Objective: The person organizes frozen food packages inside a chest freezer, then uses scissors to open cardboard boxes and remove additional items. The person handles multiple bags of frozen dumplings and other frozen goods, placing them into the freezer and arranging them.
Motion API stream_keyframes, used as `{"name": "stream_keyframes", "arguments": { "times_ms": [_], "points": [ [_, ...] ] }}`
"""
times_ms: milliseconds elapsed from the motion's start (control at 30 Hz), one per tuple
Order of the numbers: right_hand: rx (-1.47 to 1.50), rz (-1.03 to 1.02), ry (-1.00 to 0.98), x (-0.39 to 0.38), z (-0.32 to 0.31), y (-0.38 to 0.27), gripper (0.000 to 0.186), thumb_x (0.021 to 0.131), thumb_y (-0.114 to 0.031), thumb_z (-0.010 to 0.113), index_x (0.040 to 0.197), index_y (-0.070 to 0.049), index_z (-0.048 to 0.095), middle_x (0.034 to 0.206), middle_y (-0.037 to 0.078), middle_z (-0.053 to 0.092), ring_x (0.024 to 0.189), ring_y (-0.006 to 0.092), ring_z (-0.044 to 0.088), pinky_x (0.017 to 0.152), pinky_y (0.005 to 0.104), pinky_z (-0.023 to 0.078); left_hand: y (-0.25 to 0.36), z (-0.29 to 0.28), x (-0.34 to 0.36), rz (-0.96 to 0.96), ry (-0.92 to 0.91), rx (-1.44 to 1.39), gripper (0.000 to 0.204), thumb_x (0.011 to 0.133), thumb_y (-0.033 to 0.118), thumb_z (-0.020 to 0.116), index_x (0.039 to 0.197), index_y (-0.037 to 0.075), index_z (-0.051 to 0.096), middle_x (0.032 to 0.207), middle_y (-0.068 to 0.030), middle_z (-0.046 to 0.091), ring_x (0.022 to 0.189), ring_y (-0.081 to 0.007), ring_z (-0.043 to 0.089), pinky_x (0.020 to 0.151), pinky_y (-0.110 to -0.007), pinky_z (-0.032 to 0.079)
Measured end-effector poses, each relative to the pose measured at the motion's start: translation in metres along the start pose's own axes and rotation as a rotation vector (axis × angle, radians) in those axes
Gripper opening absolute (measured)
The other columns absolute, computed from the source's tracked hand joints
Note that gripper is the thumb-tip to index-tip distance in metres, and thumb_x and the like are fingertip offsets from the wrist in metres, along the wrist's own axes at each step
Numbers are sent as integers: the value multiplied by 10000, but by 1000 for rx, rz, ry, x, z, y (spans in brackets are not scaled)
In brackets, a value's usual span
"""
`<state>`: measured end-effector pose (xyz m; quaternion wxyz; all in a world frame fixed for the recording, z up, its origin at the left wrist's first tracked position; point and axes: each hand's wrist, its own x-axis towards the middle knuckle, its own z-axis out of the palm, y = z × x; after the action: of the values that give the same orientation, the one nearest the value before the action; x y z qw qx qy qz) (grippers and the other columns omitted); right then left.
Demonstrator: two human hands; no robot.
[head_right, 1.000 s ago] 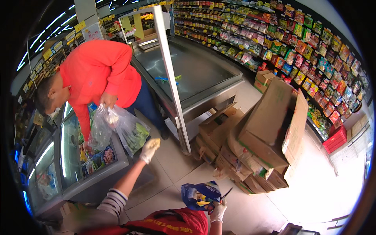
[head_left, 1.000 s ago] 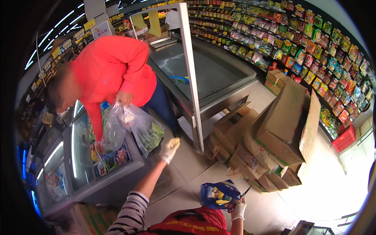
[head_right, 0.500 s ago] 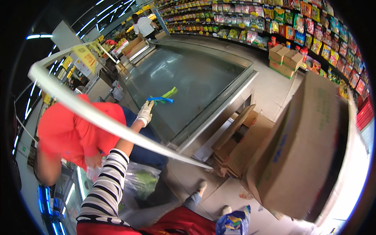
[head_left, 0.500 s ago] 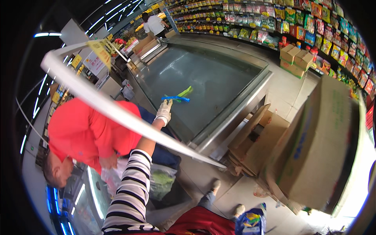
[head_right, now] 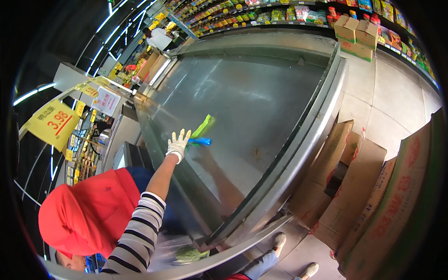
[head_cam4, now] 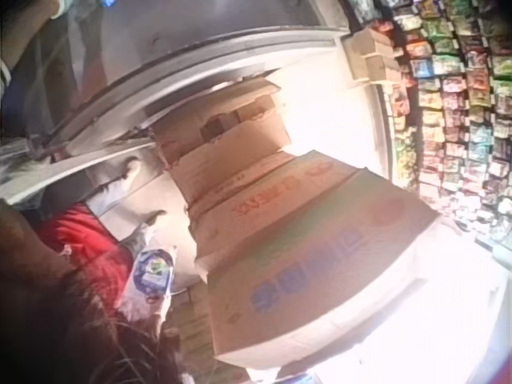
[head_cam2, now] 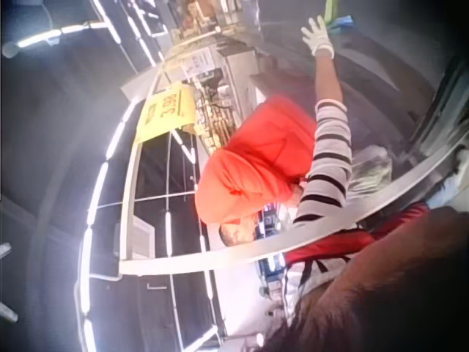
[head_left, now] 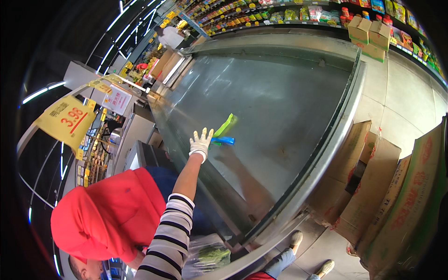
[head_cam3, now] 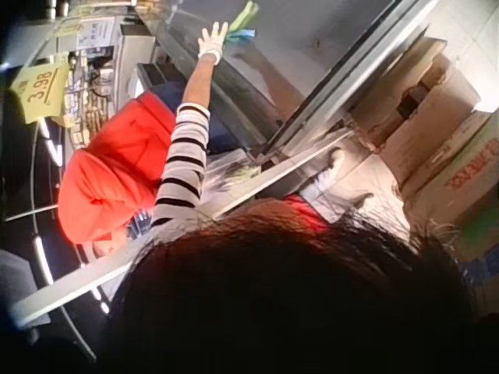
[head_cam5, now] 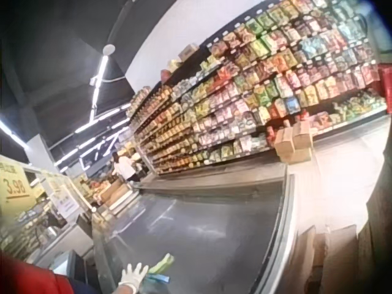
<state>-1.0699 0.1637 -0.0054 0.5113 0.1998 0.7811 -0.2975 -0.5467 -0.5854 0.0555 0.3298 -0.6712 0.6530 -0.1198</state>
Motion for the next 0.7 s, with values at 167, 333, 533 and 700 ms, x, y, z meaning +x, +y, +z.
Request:
{"name": "stream_keyframes", "arguments": {
  "times_ms": [167,333,533,700],
  "points": [
    [22,4,-6,-1,26,-11,165,856,-107,513,1016,-71,511,675,82,557,470,180,532,356,276,393,-3,34,42,21,-98,-292,1092,703,-106,614,1505,326,13,1574,-79,109,1405,-386,214,1107,-518,281],
    [53,-22,-35,2,32,-10,158,872,-125,507,1018,-67,524,694,83,572,492,186,558,364,277,412,-9,69,52,-103,-170,-267,433,953,241,401,1356,87,441,1304,-232,516,1220,-361,498,1022,-439,408],
    [116,-53,-106,12,25,-3,194,865,-152,509,1039,-71,538,754,108,609,532,206,589,386,314,437,15,53,7,33,89,-539,330,802,80,561,1130,77,600,1081,-192,648,1004,-338,632,866,-396,502],
    [285,-81,-196,35,25,2,235,848,-143,493,1069,-80,541,790,123,625,574,218,604,417,349,462,23,-37,-110,-43,159,-1861,279,769,-14,589,1038,61,609,772,-26,600,537,-116,527,433,-240,404]
  ]
}}
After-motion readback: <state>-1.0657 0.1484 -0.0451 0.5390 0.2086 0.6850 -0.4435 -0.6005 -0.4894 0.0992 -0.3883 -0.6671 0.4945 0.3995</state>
